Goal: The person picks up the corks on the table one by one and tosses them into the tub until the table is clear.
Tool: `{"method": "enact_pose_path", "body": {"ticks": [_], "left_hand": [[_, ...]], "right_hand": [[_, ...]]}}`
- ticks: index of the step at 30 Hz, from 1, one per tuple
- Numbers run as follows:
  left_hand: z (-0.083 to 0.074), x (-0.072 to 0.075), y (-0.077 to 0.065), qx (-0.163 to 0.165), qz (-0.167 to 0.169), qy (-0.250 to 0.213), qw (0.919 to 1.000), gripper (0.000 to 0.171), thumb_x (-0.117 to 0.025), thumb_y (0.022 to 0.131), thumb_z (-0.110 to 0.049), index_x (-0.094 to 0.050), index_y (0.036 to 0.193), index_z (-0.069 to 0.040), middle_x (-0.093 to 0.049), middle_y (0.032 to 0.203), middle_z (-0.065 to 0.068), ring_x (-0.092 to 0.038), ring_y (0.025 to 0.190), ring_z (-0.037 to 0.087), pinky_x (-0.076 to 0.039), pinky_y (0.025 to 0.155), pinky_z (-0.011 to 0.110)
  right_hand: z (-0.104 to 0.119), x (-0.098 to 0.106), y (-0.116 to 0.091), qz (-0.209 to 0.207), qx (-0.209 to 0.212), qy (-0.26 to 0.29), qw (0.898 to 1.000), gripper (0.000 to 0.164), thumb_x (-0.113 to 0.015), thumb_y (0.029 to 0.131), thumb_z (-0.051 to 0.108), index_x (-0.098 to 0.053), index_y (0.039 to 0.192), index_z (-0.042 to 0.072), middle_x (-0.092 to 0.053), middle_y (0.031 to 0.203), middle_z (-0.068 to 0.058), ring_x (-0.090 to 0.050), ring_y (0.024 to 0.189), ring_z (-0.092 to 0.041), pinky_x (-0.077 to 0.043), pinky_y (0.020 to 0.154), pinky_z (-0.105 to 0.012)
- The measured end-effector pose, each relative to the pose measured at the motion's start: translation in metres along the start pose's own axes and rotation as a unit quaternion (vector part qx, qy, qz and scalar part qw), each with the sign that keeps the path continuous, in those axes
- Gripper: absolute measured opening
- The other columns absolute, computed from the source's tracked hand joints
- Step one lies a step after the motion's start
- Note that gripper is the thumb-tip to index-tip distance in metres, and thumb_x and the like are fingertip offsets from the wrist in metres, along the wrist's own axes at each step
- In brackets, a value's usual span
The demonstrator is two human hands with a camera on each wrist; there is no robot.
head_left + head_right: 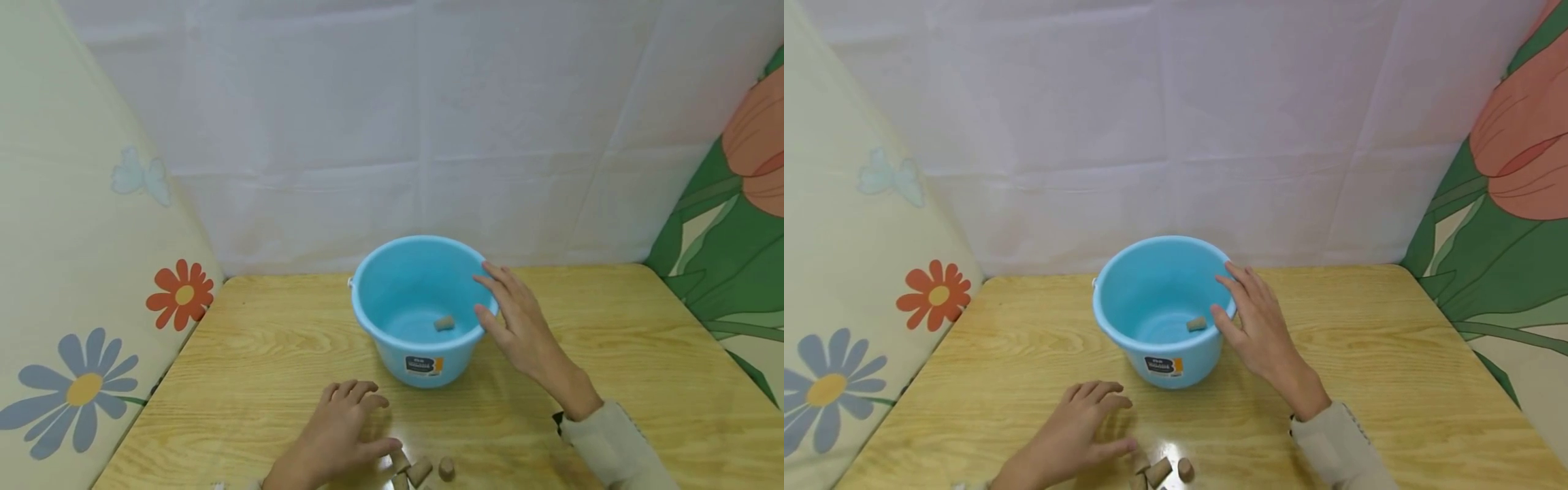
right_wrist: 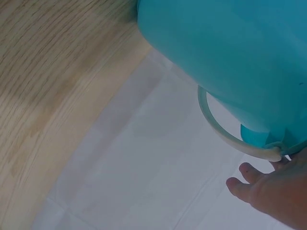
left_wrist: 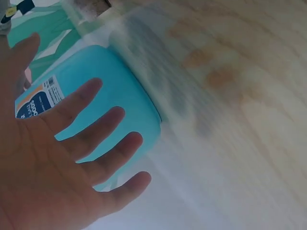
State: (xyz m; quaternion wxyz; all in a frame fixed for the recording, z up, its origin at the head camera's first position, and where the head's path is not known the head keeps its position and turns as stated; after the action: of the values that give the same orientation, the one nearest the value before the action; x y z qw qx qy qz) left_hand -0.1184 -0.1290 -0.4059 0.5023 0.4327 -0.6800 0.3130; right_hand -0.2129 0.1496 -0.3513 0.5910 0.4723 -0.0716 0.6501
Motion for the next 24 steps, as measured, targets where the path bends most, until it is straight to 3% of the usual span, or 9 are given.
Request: {"method": "enact_pose_path", "body": {"ticks": [4,11,24], "left_hand": [[-0.002,-0.006,0.001,0.000,0.027,0.008,0.9996,0.053,-0.065,0.081,-0.068,-0.069,0.108,-0.023,-0.061,0.131,0.005,-0.054,0.123,0.032,-0.038,0.106,0.062],[-0.006,-0.010,-0.002,-0.021,0.025,0.021,0.9992,0.051,-0.063,0.079,-0.073,-0.068,0.094,-0.025,-0.062,0.125,0.003,-0.054,0.120,0.030,-0.040,0.103,0.062],[-0.005,-0.019,-0.002,-0.050,0.047,0.008,0.9976,0.034,-0.067,0.081,-0.065,-0.064,0.077,-0.030,-0.062,0.117,-0.003,-0.053,0.115,0.022,-0.040,0.101,0.057]], "right_hand": [[0.000,0.000,0.000,0.002,-0.002,0.002,1.000,0.050,-0.048,0.100,0.030,-0.048,0.144,0.006,-0.031,0.160,-0.016,-0.017,0.149,-0.049,-0.013,0.113,-0.073],[-0.001,0.001,0.000,0.005,-0.005,0.009,1.000,0.050,-0.050,0.100,0.031,-0.048,0.143,0.005,-0.030,0.161,-0.016,-0.016,0.149,-0.049,-0.012,0.113,-0.073],[-0.002,0.001,0.000,0.003,0.004,0.015,1.000,0.050,-0.051,0.101,0.030,-0.047,0.144,0.005,-0.029,0.161,-0.014,-0.023,0.147,-0.043,-0.017,0.111,-0.071]]}}
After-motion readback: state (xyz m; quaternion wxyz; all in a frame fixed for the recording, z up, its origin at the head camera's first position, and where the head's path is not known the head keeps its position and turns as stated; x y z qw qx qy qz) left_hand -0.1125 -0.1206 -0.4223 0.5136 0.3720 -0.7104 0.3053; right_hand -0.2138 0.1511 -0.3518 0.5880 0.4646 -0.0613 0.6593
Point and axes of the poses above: each hand's wrist, its own y-axis towards the middle knuckle, its own x-axis out of the back of the hand, z = x × y, the point moved 3 cm from there along y, towards the middle knuckle
